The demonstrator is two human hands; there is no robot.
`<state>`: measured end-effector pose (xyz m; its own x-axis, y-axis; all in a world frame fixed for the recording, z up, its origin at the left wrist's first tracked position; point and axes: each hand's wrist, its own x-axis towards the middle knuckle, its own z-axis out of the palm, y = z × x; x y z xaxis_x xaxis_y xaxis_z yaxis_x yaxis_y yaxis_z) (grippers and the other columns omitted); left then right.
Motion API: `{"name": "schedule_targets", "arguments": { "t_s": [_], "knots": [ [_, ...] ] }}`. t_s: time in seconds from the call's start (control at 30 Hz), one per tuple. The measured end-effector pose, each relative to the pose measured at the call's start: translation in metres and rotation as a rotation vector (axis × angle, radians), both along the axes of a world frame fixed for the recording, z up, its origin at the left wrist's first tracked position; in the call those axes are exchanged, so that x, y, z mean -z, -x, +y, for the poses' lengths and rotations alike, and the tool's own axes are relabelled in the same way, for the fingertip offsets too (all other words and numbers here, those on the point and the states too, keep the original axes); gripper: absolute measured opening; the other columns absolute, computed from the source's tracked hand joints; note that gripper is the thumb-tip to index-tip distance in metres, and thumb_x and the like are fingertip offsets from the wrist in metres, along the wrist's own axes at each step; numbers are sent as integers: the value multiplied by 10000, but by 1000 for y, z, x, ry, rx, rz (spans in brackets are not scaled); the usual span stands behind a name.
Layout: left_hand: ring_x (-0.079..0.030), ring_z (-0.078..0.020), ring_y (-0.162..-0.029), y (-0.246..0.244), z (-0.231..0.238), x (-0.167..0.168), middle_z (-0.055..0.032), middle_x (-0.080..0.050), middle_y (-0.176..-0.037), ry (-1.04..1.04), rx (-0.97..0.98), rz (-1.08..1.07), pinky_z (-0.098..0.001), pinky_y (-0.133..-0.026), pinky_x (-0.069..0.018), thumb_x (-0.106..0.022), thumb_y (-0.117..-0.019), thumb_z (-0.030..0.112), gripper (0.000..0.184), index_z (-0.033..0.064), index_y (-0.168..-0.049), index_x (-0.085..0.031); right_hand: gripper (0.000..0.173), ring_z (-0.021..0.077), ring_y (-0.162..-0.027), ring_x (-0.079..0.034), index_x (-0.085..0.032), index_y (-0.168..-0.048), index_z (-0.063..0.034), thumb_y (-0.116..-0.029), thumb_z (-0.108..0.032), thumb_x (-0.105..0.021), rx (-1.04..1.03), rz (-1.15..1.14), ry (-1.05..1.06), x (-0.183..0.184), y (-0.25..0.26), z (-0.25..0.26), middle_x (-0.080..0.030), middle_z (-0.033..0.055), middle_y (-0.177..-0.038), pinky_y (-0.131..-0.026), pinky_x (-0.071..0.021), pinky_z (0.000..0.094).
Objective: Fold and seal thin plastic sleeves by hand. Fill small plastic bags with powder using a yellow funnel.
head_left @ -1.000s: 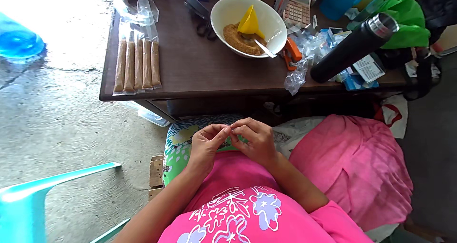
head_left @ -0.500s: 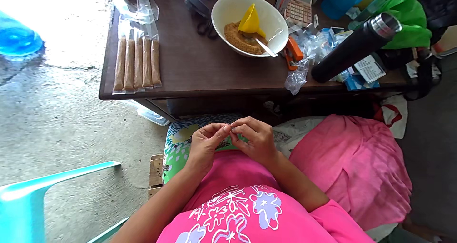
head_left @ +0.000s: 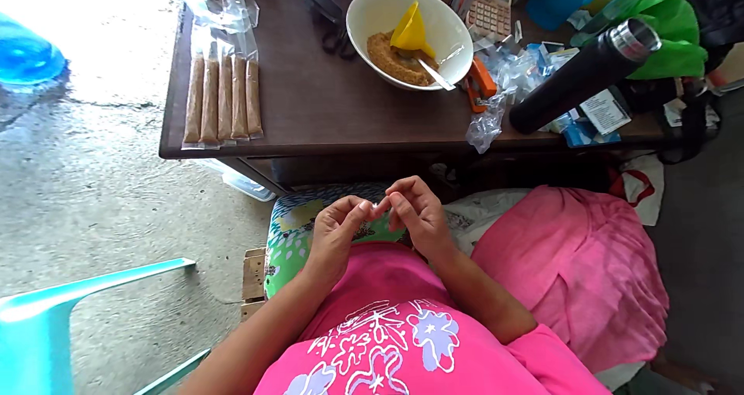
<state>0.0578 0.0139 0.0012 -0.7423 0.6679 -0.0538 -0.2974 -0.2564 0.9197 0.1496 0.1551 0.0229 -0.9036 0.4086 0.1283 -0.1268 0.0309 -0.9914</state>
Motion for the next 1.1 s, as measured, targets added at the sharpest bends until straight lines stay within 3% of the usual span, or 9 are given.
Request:
{"name": "schedule_targets", "arguments": {
  "t_s": [0.13, 0.33, 0.53, 0.73, 1.1],
  "knots": [
    [-672, -35, -843, -2, 0, 2, 69, -714, -869, -28, 10, 74, -213, -810, -564, -662, -965, 171, 119, 187, -875, -737, 102, 16, -610, -602, -570, -1100, -53, -1000, -33, -563, -33, -123, 228, -8, 2, 3, -705, 21, -840, -574, -501, 157],
    [-670, -30, -831, -2, 0, 2, 81, -711, -874, -21, -7, 140, -205, -780, -567, -694, -941, 155, 70, 192, -892, -728, 82, 1, -585, -577, -591, -1059, -69, -980, -47, -590, -83, -160, 392, -5, 2, 6, -697, 13, -823, -555, -478, 143],
    [-663, -32, -843, -3, -2, 4, 87, -700, -879, -17, -4, 171, -211, -792, -562, -658, -964, 180, 96, 197, -894, -722, 100, 1, -599, -589, -600, -1050, -93, -958, -88, -640, -110, -151, 413, -4, 1, 7, -710, 12, -828, -568, -482, 142],
    [-656, -16, -842, -3, -2, 5, 101, -697, -893, 1, 9, 228, -205, -786, -556, -634, -981, 177, 106, 192, -913, -714, 161, 7, -611, -577, -593, -1043, -67, -916, 7, -658, -84, -216, 364, -12, 2, 5, -652, -15, -797, -570, -488, 147],
    [-661, -29, -857, -4, -2, 5, 93, -696, -906, 4, 11, 241, -216, -799, -561, -630, -986, 186, 113, 187, -911, -714, 122, 10, -603, -574, -599, -1044, -68, -936, -15, -622, -107, -207, 370, -9, 1, 7, -659, -4, -796, -565, -485, 148]
  ]
}}
